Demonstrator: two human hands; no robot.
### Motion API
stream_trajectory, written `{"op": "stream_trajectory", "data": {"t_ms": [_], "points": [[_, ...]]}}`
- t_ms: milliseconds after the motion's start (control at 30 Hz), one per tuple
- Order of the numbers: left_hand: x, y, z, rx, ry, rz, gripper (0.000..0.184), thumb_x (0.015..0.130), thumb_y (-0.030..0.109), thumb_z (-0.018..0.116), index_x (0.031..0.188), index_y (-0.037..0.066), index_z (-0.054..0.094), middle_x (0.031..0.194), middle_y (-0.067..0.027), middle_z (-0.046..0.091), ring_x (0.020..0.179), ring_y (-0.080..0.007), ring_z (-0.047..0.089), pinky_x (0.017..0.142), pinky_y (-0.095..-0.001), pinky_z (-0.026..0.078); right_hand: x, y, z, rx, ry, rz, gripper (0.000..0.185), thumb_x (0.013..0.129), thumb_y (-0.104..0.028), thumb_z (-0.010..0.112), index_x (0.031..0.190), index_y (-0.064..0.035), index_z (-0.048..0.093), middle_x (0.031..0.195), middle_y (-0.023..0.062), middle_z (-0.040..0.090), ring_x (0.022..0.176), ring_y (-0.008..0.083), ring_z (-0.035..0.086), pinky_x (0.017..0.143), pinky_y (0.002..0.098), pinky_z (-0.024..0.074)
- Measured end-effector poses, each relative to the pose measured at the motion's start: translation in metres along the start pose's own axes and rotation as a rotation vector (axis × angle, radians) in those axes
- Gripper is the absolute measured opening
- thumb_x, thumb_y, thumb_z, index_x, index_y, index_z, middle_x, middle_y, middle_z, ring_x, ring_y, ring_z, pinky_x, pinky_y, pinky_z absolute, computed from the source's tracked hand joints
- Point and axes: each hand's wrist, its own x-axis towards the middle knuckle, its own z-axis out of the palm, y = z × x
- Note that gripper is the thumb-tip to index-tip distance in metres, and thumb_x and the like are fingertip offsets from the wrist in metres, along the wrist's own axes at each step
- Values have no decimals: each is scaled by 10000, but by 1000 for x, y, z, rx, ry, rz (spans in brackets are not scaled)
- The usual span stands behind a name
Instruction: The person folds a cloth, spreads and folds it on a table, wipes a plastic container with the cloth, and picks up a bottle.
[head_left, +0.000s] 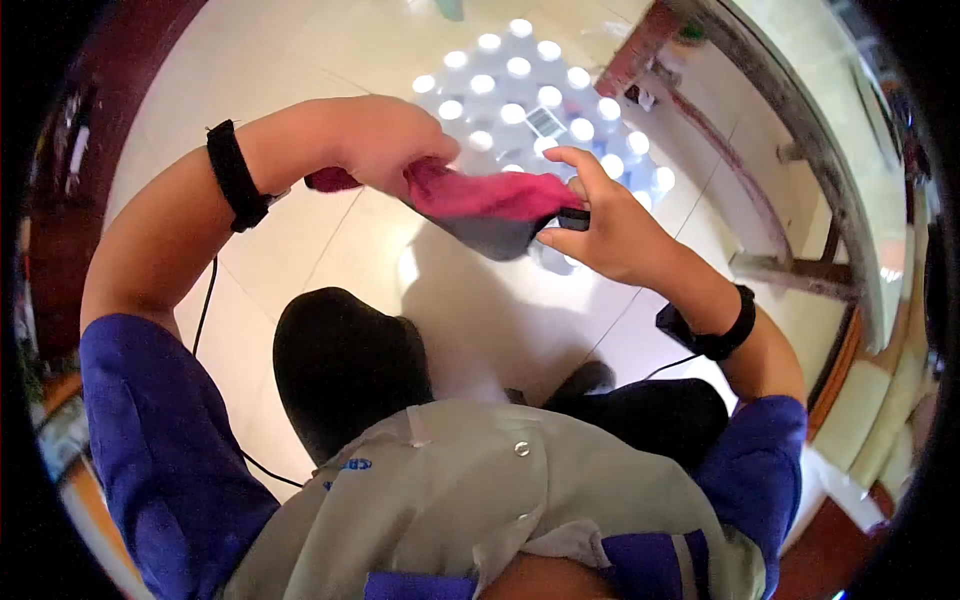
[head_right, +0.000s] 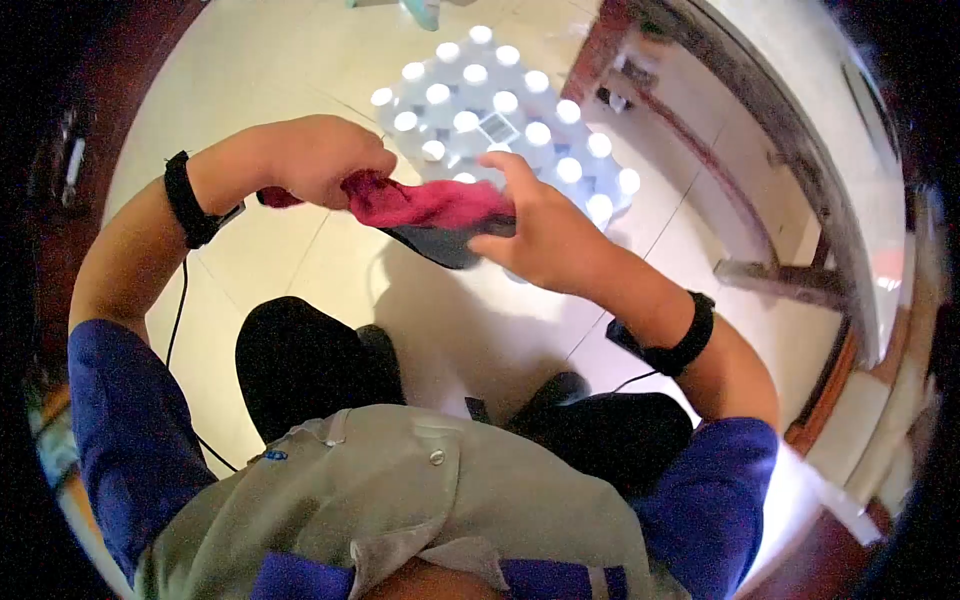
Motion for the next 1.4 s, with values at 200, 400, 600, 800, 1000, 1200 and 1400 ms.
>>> {"op": "stream_trajectory", "data": {"t_ms": [200, 400, 600, 800, 1000, 1200, 1400], "points": [[-28, -71, 66, -442, 280, 43, 111, 790, 106, 651, 834, 14, 695, 976, -167, 674, 864, -291, 634, 766, -388, 491, 17, -51, 2, -411, 157, -356, 446, 762, -18, 717, 1180, -37, 564, 912, 141, 635, 852, 273, 626, 761, 349, 494], [-39, -85, 117, -630, 471, -12, 187, 937, 93, 567, 1011, -60, 644, 910, -56, 674, 870, -144, 587, 828, -310, 480, 45, -94, 4, -569, 131, -215, 254, 733, 5, 698, 983, -17, 661, 866, 156, 616, 804, 316, 607, 733, 369, 487], [-32, -95, 117, -1287, 528, 259, 340, 878, 50, 583, 1210, -14, 546, 1039, -71, 633, 904, -149, 580, 830, -307, 486, 68, -126, -3, -148, 143, -103, 152, 876, -84, 648, 998, 0, 618, 845, 2, 607, 774, 71, 537, 670, 234, 456], [-27, -63, 101, -1340, 564, 421, 552, 839, 119, 657, 1340, 40, 439, 1226, -93, 553, 997, -161, 549, 863, -315, 478, 108, -123, 19, -197, 14, 66, 210, 877, -209, 688, 919, -12, 628, 754, -16, 591, 698, 56, 525, 615, 222, 446], [4, -54, 99, -1523, 548, 329, 511, 908, 426, 615, 1169, -12, 589, 1088, -117, 643, 903, -170, 617, 854, -332, 487, 144, -106, 6, -224, 316, -73, 598, 789, -205, 775, 1257, 3, 465, 976, 89, 620, 844, 145, 602, 723, 277, 504], [-24, -56, 103, -2109, 549, 721, 381, 964, 299, 562, 1094, -56, 608, 1068, -110, 659, 966, -171, 639, 875, -303, 509, 102, -69, 20, -184, 195, 52, 541, 770, -122, 759, 1231, -5, 500, 1137, 130, 579, 996, 180, 588, 818, 310, 488], [-36, -58, 97, -2067, 658, 938, 356, 1013, 272, 449, 1107, -33, 607, 1076, -106, 661, 989, -183, 633, 927, -320, 485, 100, -23, 80, 172, -48, -21, 446, 842, -110, 696, 1237, 7, 525, 1093, 63, 617, 930, 114, 575, 817, 269, 476]]}}
